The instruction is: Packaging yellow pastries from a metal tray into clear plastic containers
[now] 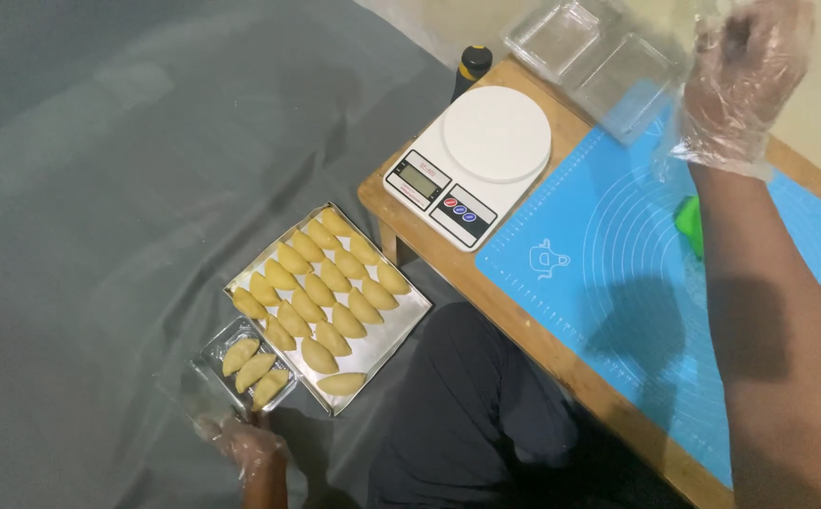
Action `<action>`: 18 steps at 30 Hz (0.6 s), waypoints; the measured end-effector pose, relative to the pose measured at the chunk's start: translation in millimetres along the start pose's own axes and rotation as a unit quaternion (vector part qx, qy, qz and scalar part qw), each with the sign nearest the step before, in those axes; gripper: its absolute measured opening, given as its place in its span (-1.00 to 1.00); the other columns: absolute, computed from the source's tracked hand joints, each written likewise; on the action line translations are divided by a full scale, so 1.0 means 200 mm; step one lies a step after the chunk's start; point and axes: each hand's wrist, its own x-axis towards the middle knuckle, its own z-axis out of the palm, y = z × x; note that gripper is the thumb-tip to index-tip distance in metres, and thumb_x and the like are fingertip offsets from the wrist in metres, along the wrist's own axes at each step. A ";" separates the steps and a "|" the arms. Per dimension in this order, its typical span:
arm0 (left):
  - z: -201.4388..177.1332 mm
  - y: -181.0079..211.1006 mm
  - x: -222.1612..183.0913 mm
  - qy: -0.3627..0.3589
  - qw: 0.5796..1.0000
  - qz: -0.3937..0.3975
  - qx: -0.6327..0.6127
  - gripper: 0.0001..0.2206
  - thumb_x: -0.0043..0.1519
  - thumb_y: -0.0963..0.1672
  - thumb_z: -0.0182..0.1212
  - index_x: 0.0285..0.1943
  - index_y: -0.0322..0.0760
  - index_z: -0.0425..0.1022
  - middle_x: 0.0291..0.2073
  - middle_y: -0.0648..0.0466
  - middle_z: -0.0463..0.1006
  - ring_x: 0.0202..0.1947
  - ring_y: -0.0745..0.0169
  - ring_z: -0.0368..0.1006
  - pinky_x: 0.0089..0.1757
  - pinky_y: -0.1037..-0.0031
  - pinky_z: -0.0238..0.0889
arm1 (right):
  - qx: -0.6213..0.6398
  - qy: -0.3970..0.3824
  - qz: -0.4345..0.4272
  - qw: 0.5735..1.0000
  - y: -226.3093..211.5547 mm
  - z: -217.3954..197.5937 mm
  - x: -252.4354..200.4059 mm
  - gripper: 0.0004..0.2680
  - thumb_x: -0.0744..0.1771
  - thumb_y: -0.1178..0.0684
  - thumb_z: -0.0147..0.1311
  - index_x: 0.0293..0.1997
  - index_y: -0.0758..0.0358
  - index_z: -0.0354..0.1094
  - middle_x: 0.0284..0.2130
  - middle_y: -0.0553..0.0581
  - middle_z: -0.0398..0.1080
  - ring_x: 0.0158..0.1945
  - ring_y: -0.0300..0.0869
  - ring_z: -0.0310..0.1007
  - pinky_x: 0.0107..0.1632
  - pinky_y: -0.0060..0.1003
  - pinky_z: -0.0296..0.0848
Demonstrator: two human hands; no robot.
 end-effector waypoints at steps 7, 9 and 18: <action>-0.05 0.99 -0.22 0.140 0.892 -0.317 -0.291 -0.71 0.31 -0.05 -0.12 0.03 -0.23 0.45 -0.15 0.11 0.57 -0.15 0.34 0.53 -0.14 0.59 0.48 | -0.076 0.008 -0.169 0.983 -0.16 -0.18 0.11 -0.90 0.43 0.17 0.10 -0.19 0.34 0.26 -0.26 0.25 0.27 -0.27 0.08 0.21 -0.25 -0.03 0.07; -0.05 0.89 -0.18 0.150 0.879 -0.340 -0.297 -0.84 0.39 -0.04 0.04 -0.01 -0.14 0.44 -0.24 0.20 0.53 -0.27 0.47 0.48 -0.24 0.70 0.42 | -0.032 -0.028 -0.171 0.984 -0.26 -0.19 0.11 -0.81 0.24 0.43 0.16 -0.18 0.42 0.27 -0.25 0.34 0.24 -0.26 0.18 0.20 -0.21 0.04 0.02; -0.11 1.37 -0.82 0.082 0.949 -0.305 -0.024 -0.51 0.14 -0.23 -0.13 0.33 -0.19 0.11 -0.23 -0.06 0.26 -0.28 0.10 0.23 -0.39 0.38 0.09 | 0.402 -0.121 0.300 0.857 -0.68 -0.33 0.12 -0.63 0.54 0.32 0.26 -0.39 0.29 0.13 -0.50 0.11 0.26 -0.41 -0.30 0.32 -0.41 -0.49 0.18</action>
